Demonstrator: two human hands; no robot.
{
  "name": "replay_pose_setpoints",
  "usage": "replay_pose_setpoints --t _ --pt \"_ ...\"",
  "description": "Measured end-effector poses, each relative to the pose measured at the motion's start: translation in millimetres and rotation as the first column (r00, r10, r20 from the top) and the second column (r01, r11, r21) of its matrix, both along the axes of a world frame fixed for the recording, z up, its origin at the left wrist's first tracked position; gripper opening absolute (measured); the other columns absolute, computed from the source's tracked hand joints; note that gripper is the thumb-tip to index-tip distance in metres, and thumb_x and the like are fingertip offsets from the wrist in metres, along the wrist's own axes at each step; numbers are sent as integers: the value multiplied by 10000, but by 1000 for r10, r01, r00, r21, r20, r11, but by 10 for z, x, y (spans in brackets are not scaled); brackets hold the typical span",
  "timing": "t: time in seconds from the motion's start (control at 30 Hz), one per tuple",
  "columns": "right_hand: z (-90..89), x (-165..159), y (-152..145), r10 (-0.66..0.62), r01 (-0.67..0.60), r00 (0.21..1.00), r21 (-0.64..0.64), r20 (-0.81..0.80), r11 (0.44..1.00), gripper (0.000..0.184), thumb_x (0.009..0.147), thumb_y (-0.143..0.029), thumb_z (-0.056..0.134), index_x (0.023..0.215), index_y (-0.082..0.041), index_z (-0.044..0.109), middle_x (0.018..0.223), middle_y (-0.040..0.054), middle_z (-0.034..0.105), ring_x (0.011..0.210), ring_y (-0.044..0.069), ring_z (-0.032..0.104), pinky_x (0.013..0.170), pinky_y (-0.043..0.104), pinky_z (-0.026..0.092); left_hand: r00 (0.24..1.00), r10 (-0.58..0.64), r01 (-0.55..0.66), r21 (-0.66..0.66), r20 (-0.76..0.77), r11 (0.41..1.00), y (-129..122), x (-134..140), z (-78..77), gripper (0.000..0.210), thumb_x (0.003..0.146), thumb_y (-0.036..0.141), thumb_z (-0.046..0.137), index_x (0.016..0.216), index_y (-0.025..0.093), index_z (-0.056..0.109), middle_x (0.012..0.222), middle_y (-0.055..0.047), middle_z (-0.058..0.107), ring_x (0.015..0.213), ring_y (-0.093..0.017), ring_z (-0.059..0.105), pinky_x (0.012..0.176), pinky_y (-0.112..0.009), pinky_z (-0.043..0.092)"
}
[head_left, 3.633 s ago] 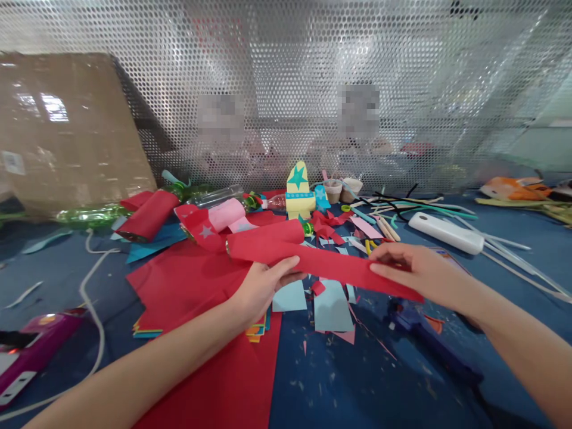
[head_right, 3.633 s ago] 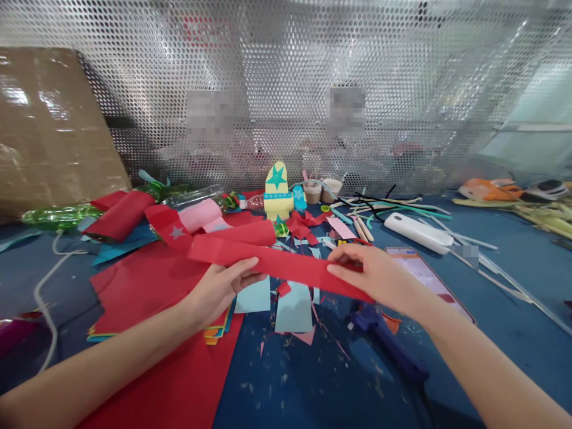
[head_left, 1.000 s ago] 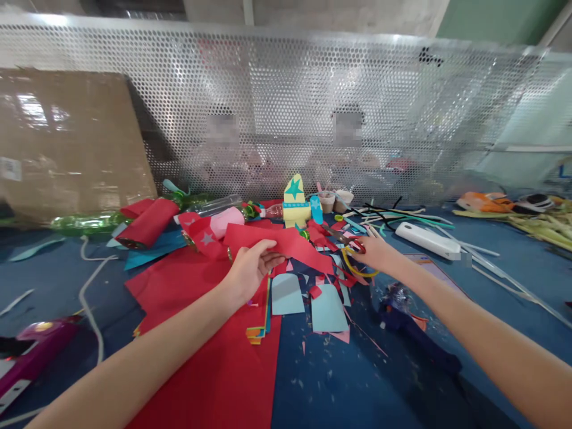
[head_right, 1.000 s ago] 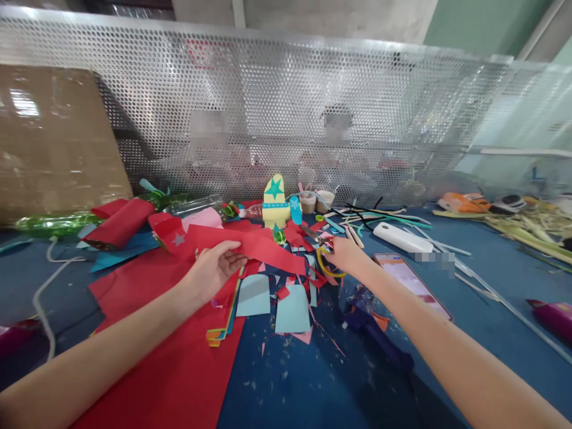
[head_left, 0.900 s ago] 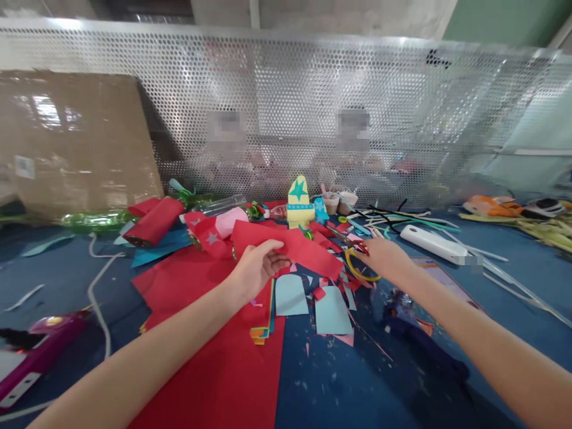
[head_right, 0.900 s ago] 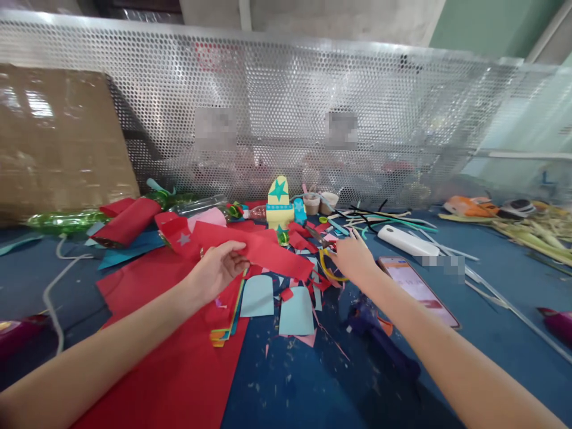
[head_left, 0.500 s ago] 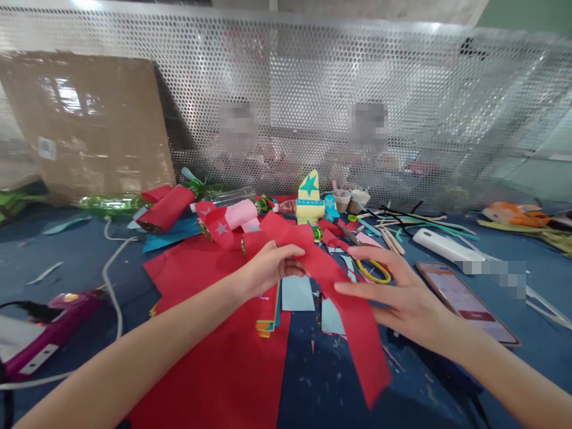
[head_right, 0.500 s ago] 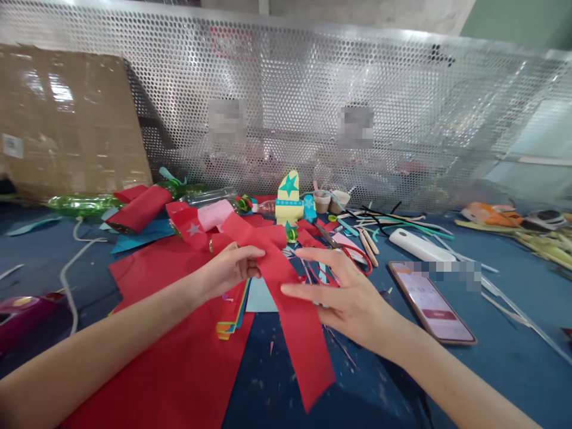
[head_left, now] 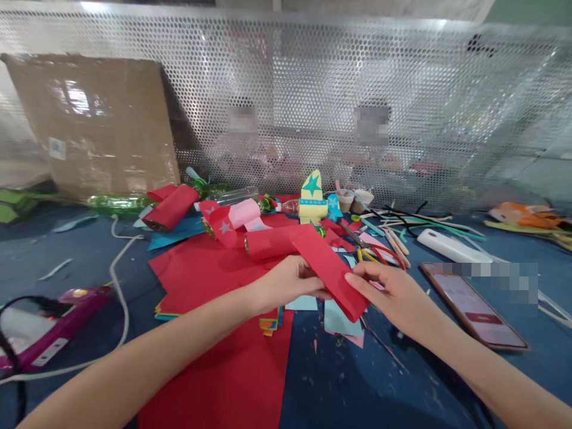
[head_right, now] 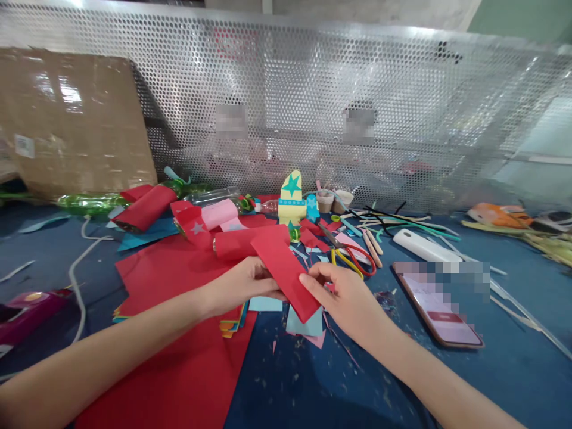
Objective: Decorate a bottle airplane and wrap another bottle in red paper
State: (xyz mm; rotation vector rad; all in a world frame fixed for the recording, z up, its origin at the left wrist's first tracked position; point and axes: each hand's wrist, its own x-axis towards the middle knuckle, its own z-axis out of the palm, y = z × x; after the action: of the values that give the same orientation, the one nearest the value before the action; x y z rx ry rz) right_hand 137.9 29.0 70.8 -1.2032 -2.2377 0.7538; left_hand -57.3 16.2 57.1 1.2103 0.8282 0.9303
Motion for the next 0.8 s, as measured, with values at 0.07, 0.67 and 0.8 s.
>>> replay_pose_setpoints --t 0.07,0.67,0.8 --pt "-7 24 -11 -9 9 1000 9 28 1000 350 884 -487 427 690 -231 566 682 -8 612 640 160 573 596 275 438 1000 2 -2 3 4 1000 7 -21 4 161 714 227 728 847 138 728 880 -96 741 804 -204 709 771 -287 560" --pt "-20 63 -49 -20 20 997 -5 68 1000 308 841 -490 479 686 -239 564 652 -6 611 624 171 581 594 285 456 984 -62 79 -100 167 992 -36 21 -92 443 711 541 700 949 167 713 868 -108 739 831 -245 708 782 -361 562" --pt "-69 85 -30 -48 48 998 -10 -38 999 278 812 -507 529 847 -231 539 866 38 654 774 189 624 709 316 497 982 -118 131 -84 145 988 -49 11 -123 449 757 566 640 982 182 706 881 -100 736 869 -237 701 831 -351 540"
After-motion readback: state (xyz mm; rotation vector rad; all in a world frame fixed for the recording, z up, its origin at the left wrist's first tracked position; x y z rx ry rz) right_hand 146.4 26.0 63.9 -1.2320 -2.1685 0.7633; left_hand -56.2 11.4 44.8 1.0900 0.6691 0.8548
